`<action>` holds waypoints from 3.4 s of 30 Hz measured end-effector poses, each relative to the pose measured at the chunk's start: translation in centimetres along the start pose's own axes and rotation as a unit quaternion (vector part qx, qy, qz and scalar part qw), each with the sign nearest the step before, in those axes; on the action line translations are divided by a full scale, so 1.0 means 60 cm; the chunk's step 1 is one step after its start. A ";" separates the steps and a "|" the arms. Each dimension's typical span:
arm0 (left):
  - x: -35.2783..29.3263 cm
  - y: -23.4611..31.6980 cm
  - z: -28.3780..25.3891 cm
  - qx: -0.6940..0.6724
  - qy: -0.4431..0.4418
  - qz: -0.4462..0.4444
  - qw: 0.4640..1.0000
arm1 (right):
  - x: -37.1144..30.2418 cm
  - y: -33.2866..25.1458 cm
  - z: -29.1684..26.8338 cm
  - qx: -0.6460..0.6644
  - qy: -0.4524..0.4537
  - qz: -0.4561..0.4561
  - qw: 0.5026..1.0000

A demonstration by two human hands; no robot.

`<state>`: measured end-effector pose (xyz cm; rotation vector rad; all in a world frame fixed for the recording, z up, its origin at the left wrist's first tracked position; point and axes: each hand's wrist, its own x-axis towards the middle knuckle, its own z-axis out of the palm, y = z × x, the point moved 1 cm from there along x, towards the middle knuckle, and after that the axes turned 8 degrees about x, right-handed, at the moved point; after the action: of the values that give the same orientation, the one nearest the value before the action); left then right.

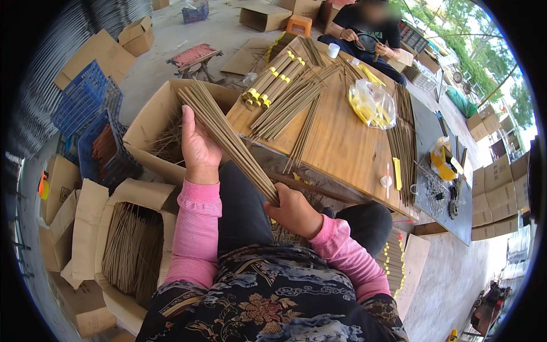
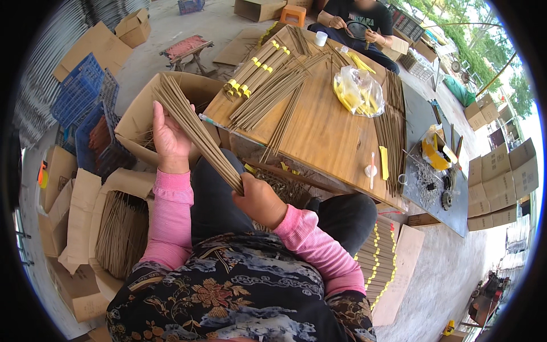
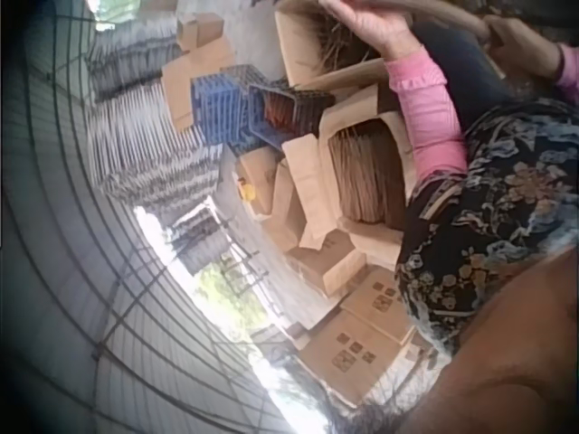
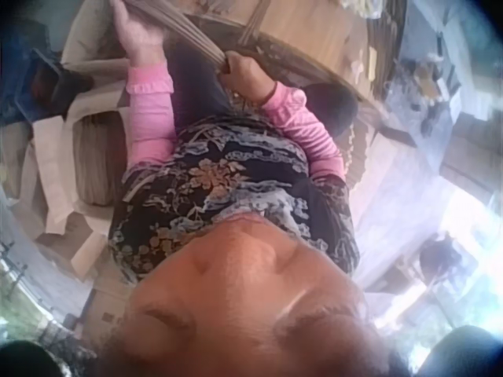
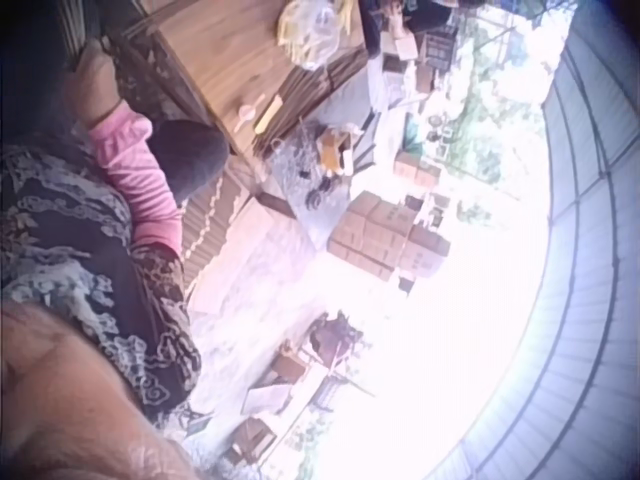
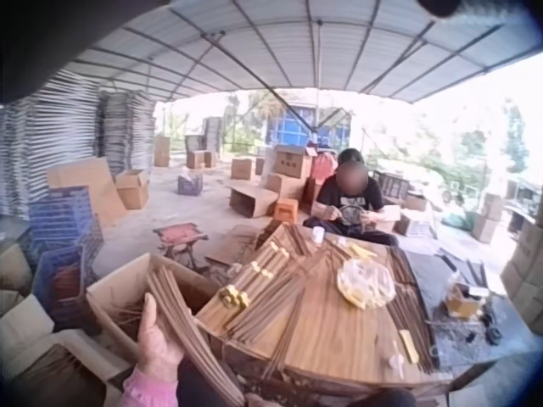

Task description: The person gathers thin wooden sticks from a cardboard box, aligns them into bundles, and secures each bundle with yellow tape. They repeat this process multiple times, placing finished bundles on the table.

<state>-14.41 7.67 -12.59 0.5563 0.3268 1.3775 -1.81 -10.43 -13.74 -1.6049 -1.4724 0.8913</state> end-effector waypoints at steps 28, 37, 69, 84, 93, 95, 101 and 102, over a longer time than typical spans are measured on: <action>-0.047 0.041 -0.038 -0.038 -0.035 -0.112 0.992 | 0.023 0.018 -0.015 0.123 -0.156 0.186 0.962; -0.085 0.039 -0.024 -0.166 -0.159 -0.217 0.949 | 0.138 -0.056 -0.001 0.273 -0.091 -0.072 0.955; -0.054 -0.031 0.033 0.147 0.019 -0.118 0.982 | -0.020 0.037 0.027 -0.058 0.033 -0.063 0.996; -0.107 -0.075 0.041 0.024 -0.122 -0.261 0.957 | -0.020 0.003 -0.005 0.427 -0.227 0.197 0.853; -0.106 -0.092 0.042 0.153 0.011 -0.188 0.970 | -0.021 0.034 0.020 -0.127 0.113 -0.020 0.985; -0.113 -0.095 0.042 0.163 -0.012 -0.184 0.969 | -0.021 0.044 0.009 -0.085 0.019 0.002 0.996; -0.147 -0.105 0.064 0.116 -0.097 -0.263 0.953 | 0.011 0.065 -0.005 0.266 -0.138 0.001 0.954; -0.139 -0.101 0.061 0.107 -0.104 -0.267 0.952 | 0.010 0.051 -0.012 0.331 -0.188 0.088 0.920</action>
<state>-8.94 -1.75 -13.70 0.7243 0.4208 0.7574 0.27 -9.97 -16.12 -1.0960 -1.0832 1.6664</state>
